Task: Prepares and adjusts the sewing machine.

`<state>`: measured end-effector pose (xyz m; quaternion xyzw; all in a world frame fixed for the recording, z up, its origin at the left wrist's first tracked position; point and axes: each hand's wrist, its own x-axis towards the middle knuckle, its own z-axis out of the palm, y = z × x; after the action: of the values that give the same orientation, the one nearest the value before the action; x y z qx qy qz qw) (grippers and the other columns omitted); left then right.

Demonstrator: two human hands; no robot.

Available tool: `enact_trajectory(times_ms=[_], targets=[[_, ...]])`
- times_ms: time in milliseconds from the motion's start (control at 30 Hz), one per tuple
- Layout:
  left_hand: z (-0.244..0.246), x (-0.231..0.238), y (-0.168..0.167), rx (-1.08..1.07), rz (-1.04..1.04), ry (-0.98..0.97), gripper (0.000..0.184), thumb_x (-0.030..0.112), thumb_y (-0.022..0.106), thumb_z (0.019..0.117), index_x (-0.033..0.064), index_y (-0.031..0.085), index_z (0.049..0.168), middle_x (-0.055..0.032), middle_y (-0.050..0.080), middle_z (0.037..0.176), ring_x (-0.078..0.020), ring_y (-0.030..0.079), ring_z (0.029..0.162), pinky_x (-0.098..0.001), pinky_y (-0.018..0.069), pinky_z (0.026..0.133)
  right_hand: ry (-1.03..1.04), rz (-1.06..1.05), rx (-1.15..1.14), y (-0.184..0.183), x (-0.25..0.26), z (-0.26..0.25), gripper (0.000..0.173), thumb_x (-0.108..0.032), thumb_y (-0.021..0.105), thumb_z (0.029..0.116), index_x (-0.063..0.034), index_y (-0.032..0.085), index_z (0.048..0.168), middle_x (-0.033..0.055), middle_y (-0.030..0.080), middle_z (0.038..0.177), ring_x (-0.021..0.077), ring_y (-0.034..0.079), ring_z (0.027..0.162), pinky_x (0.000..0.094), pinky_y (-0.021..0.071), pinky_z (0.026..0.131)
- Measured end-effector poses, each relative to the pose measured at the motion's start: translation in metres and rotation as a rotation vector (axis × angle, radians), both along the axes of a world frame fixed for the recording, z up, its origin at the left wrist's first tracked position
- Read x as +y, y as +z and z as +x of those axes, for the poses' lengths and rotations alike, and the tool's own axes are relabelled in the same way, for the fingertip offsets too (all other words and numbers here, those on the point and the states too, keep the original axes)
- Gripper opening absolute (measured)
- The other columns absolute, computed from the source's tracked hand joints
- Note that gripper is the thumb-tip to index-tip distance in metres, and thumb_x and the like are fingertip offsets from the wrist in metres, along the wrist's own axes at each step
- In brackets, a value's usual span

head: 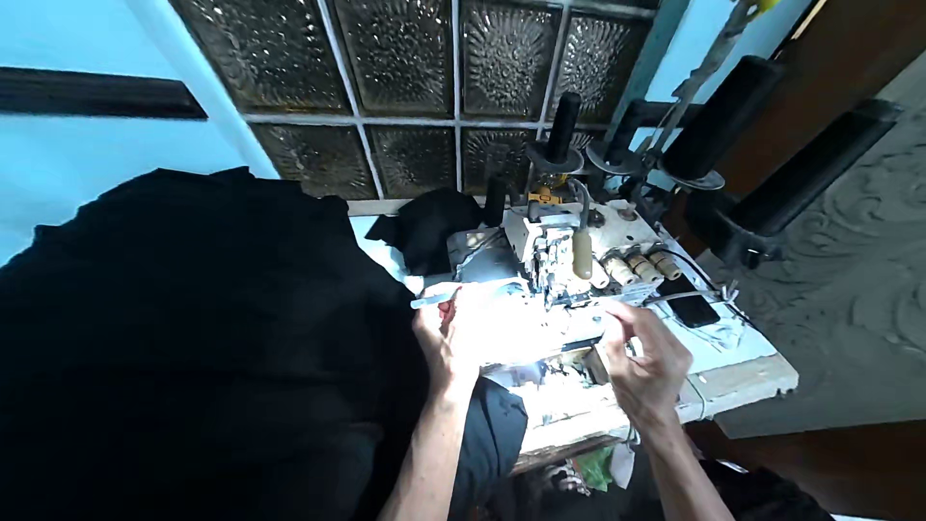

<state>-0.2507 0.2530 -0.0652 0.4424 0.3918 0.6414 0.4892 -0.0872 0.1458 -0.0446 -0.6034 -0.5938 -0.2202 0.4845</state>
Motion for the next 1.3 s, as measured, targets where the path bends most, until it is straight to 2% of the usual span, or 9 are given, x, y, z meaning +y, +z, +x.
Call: enact_trajectory(times_ms=[167, 300, 467, 667, 733, 800, 933, 1067, 1300], targets=[[0.0, 0.003, -0.001, 0.002, 0.006, 0.017, 0.01, -0.001, 0.062, 0.0968, -0.0012, 0.063, 0.107, -0.0023, 0.069, 0.085, -0.0069, 0.068, 0.077, -0.0255, 0.0589, 0.072, -0.198, -0.171, 0.026, 0.01, 0.036, -0.027, 0.024, -0.022, 0.067, 0.0902, -0.0012, 0.078, 0.097, 0.0106, 0.068, 0.067, 0.0221, 0.062, 0.053, 0.0401, 0.048, 0.051], [0.0, 0.004, -0.005, -0.004, 0.033, 0.018, 0.011, -0.004, 0.064, 0.0939, -0.0017, 0.064, 0.105, -0.0031, 0.071, 0.084, -0.0073, 0.069, 0.077, -0.0249, 0.0589, 0.072, -0.248, -0.374, 0.221, 0.022, 0.046, -0.034, 0.031, -0.03, 0.071, 0.0899, -0.0035, 0.079, 0.103, 0.0124, 0.07, 0.072, 0.0277, 0.066, 0.064, 0.0504, 0.051, 0.064], [0.001, 0.005, -0.006, -0.039, 0.035, 0.025, 0.012, -0.005, 0.064, 0.0932, -0.0004, 0.064, 0.104, -0.0013, 0.069, 0.084, -0.0056, 0.068, 0.076, -0.023, 0.0583, 0.071, -0.278, -0.371, 0.273, 0.023, 0.05, -0.036, 0.025, -0.021, 0.067, 0.0944, 0.0029, 0.075, 0.089, 0.0139, 0.069, 0.071, 0.0244, 0.066, 0.066, 0.0455, 0.0516, 0.066], [0.0, 0.004, -0.006, -0.032, 0.04, 0.024, 0.011, -0.005, 0.063, 0.0938, -0.0004, 0.065, 0.103, -0.0004, 0.069, 0.084, -0.0047, 0.067, 0.075, -0.0225, 0.0575, 0.07, -0.009, -0.259, 0.29, -0.002, 0.018, -0.024, 0.016, -0.015, 0.067, 0.0877, -0.0012, 0.076, 0.088, -0.0001, 0.063, 0.066, -0.0023, 0.052, 0.058, 0.0158, 0.0426, 0.056], [-0.001, 0.004, -0.007, -0.026, 0.035, 0.008, 0.012, -0.004, 0.06, 0.0953, -0.0003, 0.065, 0.105, -0.001, 0.069, 0.086, -0.0057, 0.067, 0.078, -0.024, 0.0577, 0.073, -0.001, -0.268, 0.268, -0.01, 0.005, -0.021, 0.017, -0.015, 0.066, 0.087, -0.0009, 0.073, 0.083, -0.0046, 0.054, 0.059, -0.0054, 0.043, 0.052, 0.0132, 0.036, 0.051], [-0.001, 0.004, -0.006, -0.022, 0.028, 0.007, 0.01, -0.003, 0.061, 0.0962, 0.0, 0.065, 0.105, -0.0015, 0.071, 0.085, -0.0064, 0.068, 0.078, -0.025, 0.0586, 0.073, -0.02, -0.291, 0.202, -0.018, -0.006, -0.016, 0.017, -0.016, 0.066, 0.0857, -0.0019, 0.076, 0.085, -0.0026, 0.055, 0.057, -0.0008, 0.044, 0.05, 0.0174, 0.0368, 0.05], [-0.001, 0.002, 0.0, -0.077, 0.005, -0.028, 0.009, 0.0, 0.061, 0.0955, -0.0014, 0.064, 0.104, -0.0045, 0.069, 0.086, -0.0113, 0.068, 0.079, -0.03, 0.058, 0.074, 0.041, -0.293, 0.11, -0.03, -0.024, 0.002, 0.014, -0.017, 0.07, 0.0824, -0.0075, 0.079, 0.085, 0.0053, 0.069, 0.081, 0.0109, 0.065, 0.077, 0.0221, 0.0531, 0.073], [0.0, 0.002, -0.003, -0.031, 0.036, 0.023, 0.01, -0.002, 0.058, 0.0973, -0.0002, 0.063, 0.106, -0.0025, 0.072, 0.085, -0.009, 0.071, 0.079, -0.0272, 0.0603, 0.073, 0.122, -0.193, 0.153, -0.031, -0.043, 0.012, 0.009, -0.015, 0.071, 0.0841, -0.0091, 0.077, 0.088, 0.0061, 0.071, 0.097, 0.0077, 0.065, 0.101, 0.0159, 0.0502, 0.091], [-0.003, 0.001, 0.005, 0.06, -0.009, 0.003, 0.015, 0.011, 0.058, 0.1015, -0.0001, 0.066, 0.107, -0.001, 0.07, 0.086, -0.0079, 0.069, 0.078, -0.028, 0.0585, 0.072, 0.1, -0.039, 0.104, -0.022, -0.071, 0.013, 0.009, -0.021, 0.066, 0.0946, -0.014, 0.07, 0.098, 0.0021, 0.068, 0.101, 0.0036, 0.062, 0.101, 0.012, 0.0482, 0.088]])
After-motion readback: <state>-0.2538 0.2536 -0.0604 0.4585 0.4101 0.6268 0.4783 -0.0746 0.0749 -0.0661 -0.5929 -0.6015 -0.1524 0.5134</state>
